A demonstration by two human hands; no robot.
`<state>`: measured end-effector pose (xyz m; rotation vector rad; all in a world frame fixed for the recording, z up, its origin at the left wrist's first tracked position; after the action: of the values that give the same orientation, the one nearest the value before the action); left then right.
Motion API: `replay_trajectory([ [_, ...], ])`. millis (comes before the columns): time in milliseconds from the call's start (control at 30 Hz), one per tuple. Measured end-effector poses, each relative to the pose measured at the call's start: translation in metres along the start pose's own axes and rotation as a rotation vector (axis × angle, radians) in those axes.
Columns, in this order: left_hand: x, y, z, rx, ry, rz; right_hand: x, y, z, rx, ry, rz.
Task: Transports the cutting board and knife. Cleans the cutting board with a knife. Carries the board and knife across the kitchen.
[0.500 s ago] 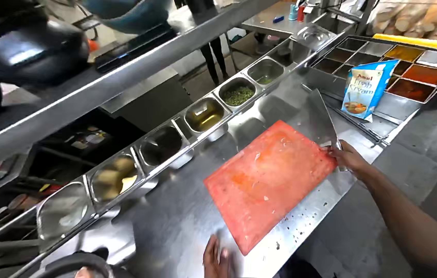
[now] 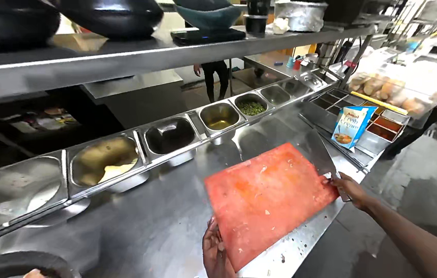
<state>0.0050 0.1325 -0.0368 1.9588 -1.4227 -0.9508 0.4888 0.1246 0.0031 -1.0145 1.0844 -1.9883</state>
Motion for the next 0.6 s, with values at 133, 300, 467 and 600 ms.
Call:
replay_trajectory([
  [133, 0.013, 0.001, 0.006, 0.044, -0.046, 0.076, 0.015, 0.002, -0.003, 0.096, -0.037, 0.015],
  [300, 0.06, 0.01, 0.007, -0.146, -0.124, 0.11, 0.039, 0.012, 0.004, 0.247, -0.109, 0.049],
  [467, 0.107, 0.032, -0.009, -0.595, 0.053, 0.173, 0.05, 0.023, 0.014, 0.291, -0.091, 0.024],
  [600, 0.114, 0.036, -0.017, -0.72, 0.033, 0.205, 0.062, 0.034, 0.013, 0.213, -0.08, 0.077],
])
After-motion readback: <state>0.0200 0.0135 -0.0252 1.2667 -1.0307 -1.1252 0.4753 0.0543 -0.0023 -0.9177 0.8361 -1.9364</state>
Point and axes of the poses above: each hand's wrist, its own x-axis away from the middle knuckle, its own z-axis out of the back of the hand, y = z × x, the point moved 7 cm from there along -x, towards the middle knuckle, and after that the axes turned 4 degrees about x, right-handed, at the moved point
